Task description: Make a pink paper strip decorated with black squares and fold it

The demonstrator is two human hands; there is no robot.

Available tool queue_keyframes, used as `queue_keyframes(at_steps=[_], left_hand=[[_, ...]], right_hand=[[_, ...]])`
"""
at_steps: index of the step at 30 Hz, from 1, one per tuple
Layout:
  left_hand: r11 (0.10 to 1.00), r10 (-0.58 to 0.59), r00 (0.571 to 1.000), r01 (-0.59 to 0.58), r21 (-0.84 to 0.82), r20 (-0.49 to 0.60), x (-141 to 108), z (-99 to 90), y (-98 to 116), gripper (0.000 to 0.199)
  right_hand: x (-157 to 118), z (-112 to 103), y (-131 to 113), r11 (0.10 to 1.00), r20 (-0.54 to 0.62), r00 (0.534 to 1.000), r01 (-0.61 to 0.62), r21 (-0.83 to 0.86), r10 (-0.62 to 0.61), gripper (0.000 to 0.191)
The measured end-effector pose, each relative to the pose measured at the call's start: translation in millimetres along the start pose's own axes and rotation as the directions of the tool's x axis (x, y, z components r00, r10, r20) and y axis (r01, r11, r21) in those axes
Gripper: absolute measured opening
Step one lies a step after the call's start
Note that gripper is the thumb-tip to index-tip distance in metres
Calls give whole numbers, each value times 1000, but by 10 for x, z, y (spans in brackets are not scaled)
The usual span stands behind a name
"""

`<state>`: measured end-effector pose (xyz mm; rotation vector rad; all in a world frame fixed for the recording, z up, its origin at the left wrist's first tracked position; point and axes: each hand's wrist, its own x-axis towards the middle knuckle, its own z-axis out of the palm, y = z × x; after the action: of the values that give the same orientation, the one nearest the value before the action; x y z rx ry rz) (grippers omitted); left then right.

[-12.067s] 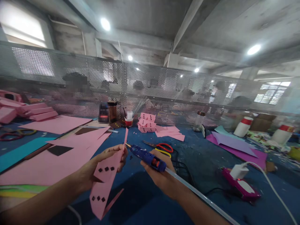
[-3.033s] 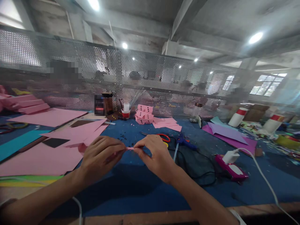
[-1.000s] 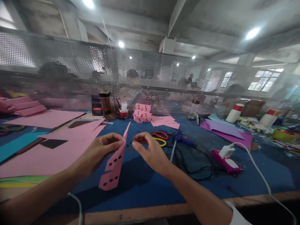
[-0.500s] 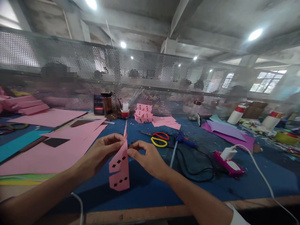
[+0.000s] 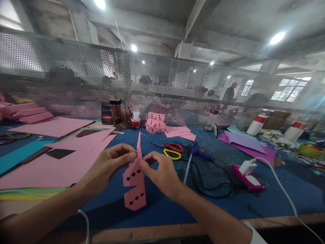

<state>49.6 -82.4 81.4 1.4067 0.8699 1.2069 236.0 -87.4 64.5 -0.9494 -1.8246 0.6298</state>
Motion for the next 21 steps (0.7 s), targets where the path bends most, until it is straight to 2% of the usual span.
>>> queue_keyframes(at_steps=[10, 21], left_hand=[[999, -19, 1000, 19, 28, -7, -5, 20, 14, 18], [998, -34, 999, 35, 58, -24, -4, 14, 38, 18]], right_hand=[[-17, -1, 8, 987, -13, 997, 68, -143, -71, 6], [-8, 11, 5, 981, 4, 997, 75, -177, -75, 6]])
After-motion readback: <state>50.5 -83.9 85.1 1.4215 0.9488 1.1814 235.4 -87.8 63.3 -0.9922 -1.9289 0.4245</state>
